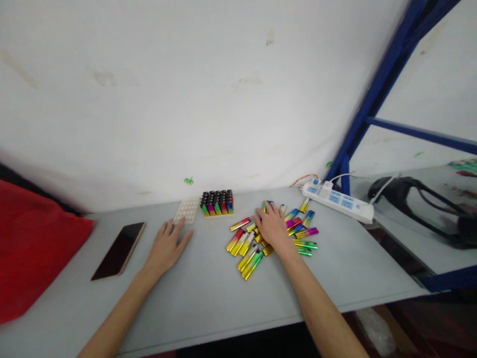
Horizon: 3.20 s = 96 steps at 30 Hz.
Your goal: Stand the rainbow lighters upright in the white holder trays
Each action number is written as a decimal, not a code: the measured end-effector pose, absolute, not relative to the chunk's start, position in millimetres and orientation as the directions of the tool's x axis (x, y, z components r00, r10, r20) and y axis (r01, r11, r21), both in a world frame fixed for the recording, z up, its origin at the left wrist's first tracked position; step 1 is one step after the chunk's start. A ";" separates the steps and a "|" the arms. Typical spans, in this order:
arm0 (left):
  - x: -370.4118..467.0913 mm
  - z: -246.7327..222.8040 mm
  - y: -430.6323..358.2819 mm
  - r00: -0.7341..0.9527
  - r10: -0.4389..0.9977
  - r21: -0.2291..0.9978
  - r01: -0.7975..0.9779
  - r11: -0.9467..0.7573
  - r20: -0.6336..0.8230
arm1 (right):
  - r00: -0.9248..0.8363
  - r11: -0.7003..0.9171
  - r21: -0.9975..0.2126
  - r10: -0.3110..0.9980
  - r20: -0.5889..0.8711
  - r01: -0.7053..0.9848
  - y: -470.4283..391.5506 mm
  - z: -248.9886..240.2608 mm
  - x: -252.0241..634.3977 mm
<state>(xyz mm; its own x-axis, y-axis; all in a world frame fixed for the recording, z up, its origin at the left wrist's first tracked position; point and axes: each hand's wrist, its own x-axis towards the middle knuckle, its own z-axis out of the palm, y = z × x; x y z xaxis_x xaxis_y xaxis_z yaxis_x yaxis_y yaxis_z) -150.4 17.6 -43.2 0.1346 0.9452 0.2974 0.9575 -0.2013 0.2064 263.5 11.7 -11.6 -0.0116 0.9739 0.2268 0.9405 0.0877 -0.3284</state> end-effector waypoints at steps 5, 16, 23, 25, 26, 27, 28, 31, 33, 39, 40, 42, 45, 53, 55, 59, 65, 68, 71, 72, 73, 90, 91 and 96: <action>-168.6 -36.7 -41.5 0.092 0.941 0.289 0.938 -0.192 0.327 | -0.020 0.085 -0.339 0.982 0.189 0.937 11.3 1.6 264.2; -110.1 -18.9 -49.7 0.359 0.902 0.422 0.798 -0.429 0.239 | 0.055 0.027 -0.322 0.969 0.243 0.946 23.0 -7.7 268.0; -75.4 -7.0 -6.8 0.505 0.833 0.434 0.713 -0.550 0.226 | 0.049 0.055 -0.332 0.954 0.296 0.942 23.5 -11.2 268.2; -69.1 -9.5 -2.3 0.550 0.800 0.418 0.685 -0.597 0.240 | 0.039 0.053 -0.316 0.960 0.278 0.947 22.8 -10.2 269.1; -66.3 -11.6 -2.1 0.562 0.788 0.409 0.677 -0.612 0.251 | 0.026 0.060 -0.310 0.964 0.266 0.949 22.6 -9.5 269.7; -63.7 -14.2 -3.1 0.560 0.785 0.401 0.677 -0.617 0.264 | 0.012 0.070 -0.308 0.967 0.256 0.949 22.5 -8.7 270.4; -61.5 -17.1 -5.1 0.545 0.791 0.395 0.686 -0.611 0.277 | -0.001 0.081 -0.310 0.969 0.249 0.947 22.7 -8.0 271.1; -58.0 -24.7 -12.9 0.464 0.827 0.400 0.725 -0.560 0.317 | -0.034 0.120 -0.341 0.969 0.247 0.932 24.2 -7.2 273.5; -59.5 -26.7 -15.4 0.447 0.833 0.420 0.721 -0.552 0.327 | -0.062 0.165 -0.384 0.962 0.267 0.909 25.3 -7.8 275.5; -74.9 -13.8 7.4 0.549 0.785 0.467 0.636 -0.615 0.286 | -0.041 0.334 -0.628 0.901 0.433 0.703 25.3 -10.6 280.5; -76.8 -10.8 13.7 0.575 0.768 0.467 0.617 -0.633 0.281 | -0.007 0.339 -0.671 0.895 0.445 0.659 25.3 -11.4 280.8; -78.6 -6.6 24.9 0.611 0.742 0.462 0.593 -0.660 0.275 | 0.065 0.332 -0.749 0.893 0.445 0.573 25.6 -13.4 280.4; -77.3 -6.4 33.5 0.610 0.739 0.466 0.586 -0.663 0.286 | 0.140 0.319 -0.844 0.900 0.412 0.431 25.7 -16.7 278.2; -86.1 -17.8 28.6 0.477 0.821 0.537 0.624 -0.568 0.314 | 0.186 0.220 -0.960 0.950 0.251 0.174 18.6 -7.0 268.3; -90.3 -19.6 29.0 0.448 0.840 0.531 0.652 -0.540 0.305 | 0.184 0.193 -0.975 0.960 0.211 0.110 16.9 -1.9 265.4; -93.5 -24.1 30.4 0.441 0.845 0.539 0.652 -0.533 0.302 | 0.179 0.113 -0.990 0.979 0.097 -0.082 11.9 6.7 257.3; -92.2 -27.8 29.8 0.445 0.835 0.538 0.639 -0.550 0.324 | 0.100 -0.051 -0.890 0.989 -0.107 -0.453 3.8 17.9 241.6; -91.1 -27.2 29.4 0.444 0.830 0.535 0.634 -0.558 0.339 | 0.090 -0.076 -0.859 0.986 -0.140 -0.506 1.9 22.7 237.0; -89.3 -25.7 29.0 0.449 0.826 0.535 0.630 -0.563 0.341 | 0.100 -0.089 -0.852 0.981 -0.164 -0.516 0.0 26.0 235.8; -88.6 -25.1 28.7 0.449 0.826 0.536 0.629 -0.563 0.342 | 0.101 -0.090 -0.854 0.981 -0.164 -0.512 -0.7 26.6 236.0; -87.9 -24.4 28.3 0.449 0.826 0.539 0.626 -0.563 0.342 | 0.099 -0.088 -0.859 0.982 -0.159 -0.504 -1.4 26.9 236.3; -81.8 -19.2 21.5 0.456 0.819 0.554 0.605 -0.572 0.348 | -0.163 -0.117 -0.954 0.984 -0.074 -0.275 -8.8 13.4 212.5; -81.9 -18.5 21.3 0.456 0.819 0.554 0.604 -0.572 0.348 | -0.163 -0.125 -0.947 0.983 -0.079 -0.294 -9.1 14.2 211.1; -83.5 -17.3 21.3 0.456 0.820 0.572 0.590 -0.570 0.347 | -0.181 -0.237 -0.924 0.965 -0.188 -0.299 -6.9 17.4 211.7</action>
